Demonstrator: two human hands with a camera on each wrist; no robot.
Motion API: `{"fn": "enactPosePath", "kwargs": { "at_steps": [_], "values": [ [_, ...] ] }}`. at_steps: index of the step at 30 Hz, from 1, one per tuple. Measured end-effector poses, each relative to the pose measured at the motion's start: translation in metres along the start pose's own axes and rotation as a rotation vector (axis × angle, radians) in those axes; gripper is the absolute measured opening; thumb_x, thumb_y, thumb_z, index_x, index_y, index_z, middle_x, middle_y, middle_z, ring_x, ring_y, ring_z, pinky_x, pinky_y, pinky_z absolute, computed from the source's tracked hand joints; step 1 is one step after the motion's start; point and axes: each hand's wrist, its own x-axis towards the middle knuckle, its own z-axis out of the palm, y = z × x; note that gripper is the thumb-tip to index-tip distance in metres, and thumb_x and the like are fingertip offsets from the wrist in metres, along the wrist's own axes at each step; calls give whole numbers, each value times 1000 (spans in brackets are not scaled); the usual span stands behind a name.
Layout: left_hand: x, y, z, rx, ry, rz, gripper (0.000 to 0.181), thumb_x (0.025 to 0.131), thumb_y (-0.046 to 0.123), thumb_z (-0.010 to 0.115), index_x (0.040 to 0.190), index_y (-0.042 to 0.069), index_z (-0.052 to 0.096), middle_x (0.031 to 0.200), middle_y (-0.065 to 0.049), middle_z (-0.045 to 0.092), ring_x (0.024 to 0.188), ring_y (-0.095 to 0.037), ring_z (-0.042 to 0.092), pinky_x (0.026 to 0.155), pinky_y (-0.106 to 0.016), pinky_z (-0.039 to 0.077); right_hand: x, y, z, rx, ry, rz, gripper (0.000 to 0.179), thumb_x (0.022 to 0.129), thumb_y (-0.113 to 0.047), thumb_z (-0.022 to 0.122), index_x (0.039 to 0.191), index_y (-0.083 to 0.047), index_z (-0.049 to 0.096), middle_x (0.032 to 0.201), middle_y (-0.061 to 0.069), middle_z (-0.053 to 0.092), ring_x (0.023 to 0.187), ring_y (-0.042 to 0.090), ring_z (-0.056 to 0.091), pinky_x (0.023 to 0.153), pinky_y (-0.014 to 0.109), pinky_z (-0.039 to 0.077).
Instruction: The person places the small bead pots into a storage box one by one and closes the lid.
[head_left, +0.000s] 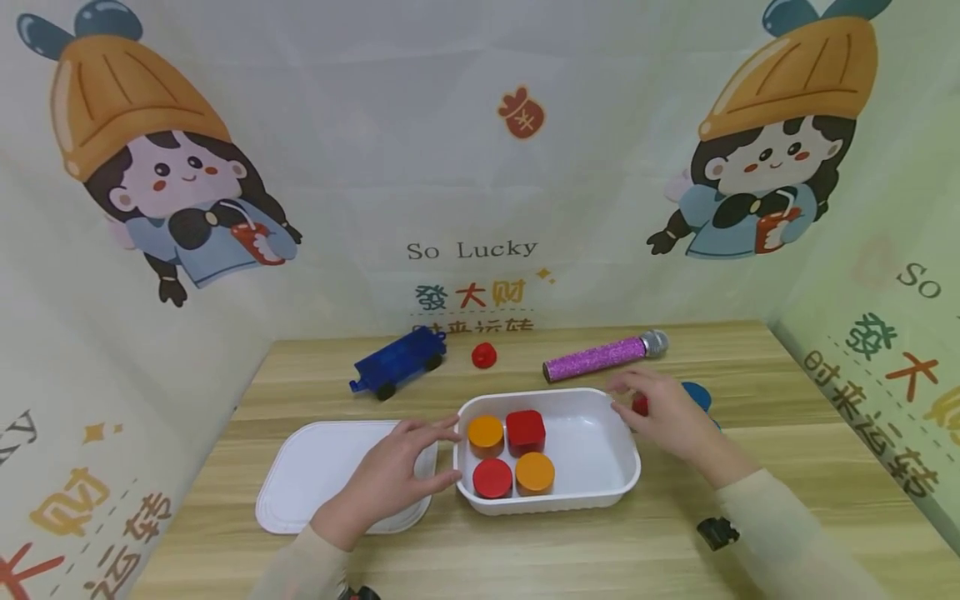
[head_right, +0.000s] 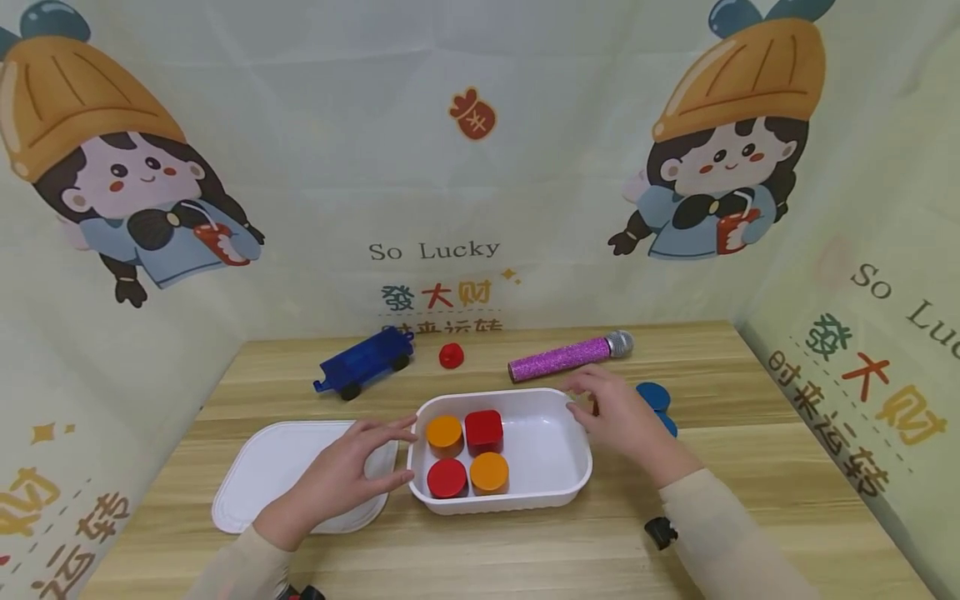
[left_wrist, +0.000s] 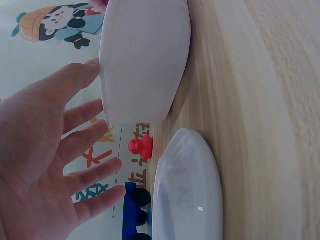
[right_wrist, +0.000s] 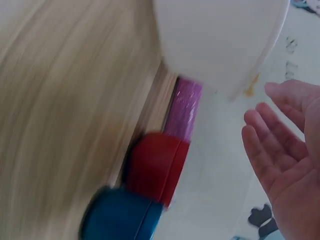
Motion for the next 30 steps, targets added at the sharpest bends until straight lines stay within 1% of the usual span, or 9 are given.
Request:
{"fn": "enactPosePath", "kwargs": {
  "at_steps": [1,3,5,7,11,17,24,30],
  "values": [
    [0,0,0,0,-1,1,48,88,47,80,131,29,71,155,14,54,127,-18,55,105,-50,54,0,5,-2,-14,12,7,22,91,-5,76,112,-3,74,112,13,73,92,29,70,81,44,62],
    [1,1,-1,-2,-3,1,48,88,47,80,131,28,71,155,14,54,127,-19,55,105,-51,54,0,13,-6,-44,28,21,24,89,-4,77,113,-1,74,113,16,73,102,34,71,89,51,60],
    [1,1,-1,-3,-4,0,48,88,46,80,131,27,71,155,13,54,127,-20,55,105,-51,54,2,20,-9,-57,24,43,24,88,-3,77,112,0,74,113,18,72,104,37,70,92,54,59],
    [1,2,-2,-2,-4,-1,48,88,46,80,131,27,71,155,13,53,128,-20,55,105,-51,54,3,25,-12,-66,16,54,24,88,-3,78,111,2,73,112,20,71,104,39,70,92,55,58],
    [0,2,-3,-4,-2,2,47,88,45,81,131,27,71,155,13,53,128,-20,55,105,-52,54,6,33,-14,-78,-25,92,24,88,-7,79,109,3,74,112,21,70,105,40,69,93,55,58],
    [0,2,-3,2,0,9,47,88,46,80,130,27,71,155,12,53,128,-20,55,106,-52,53,6,42,-15,-114,-105,156,33,88,-12,80,115,5,72,119,26,69,110,43,67,96,56,57],
    [0,2,-2,3,-6,-1,47,88,47,80,131,28,71,155,14,53,129,-20,55,106,-52,53,2,50,-15,-186,-159,181,35,86,-19,84,109,4,73,110,25,71,102,40,68,91,55,59],
    [1,2,-1,0,-11,-13,48,88,47,80,132,28,70,155,15,53,130,-20,55,107,-52,53,3,50,-15,-155,-207,244,37,87,-21,83,112,3,72,111,23,72,101,37,69,89,54,60]
  ]
}}
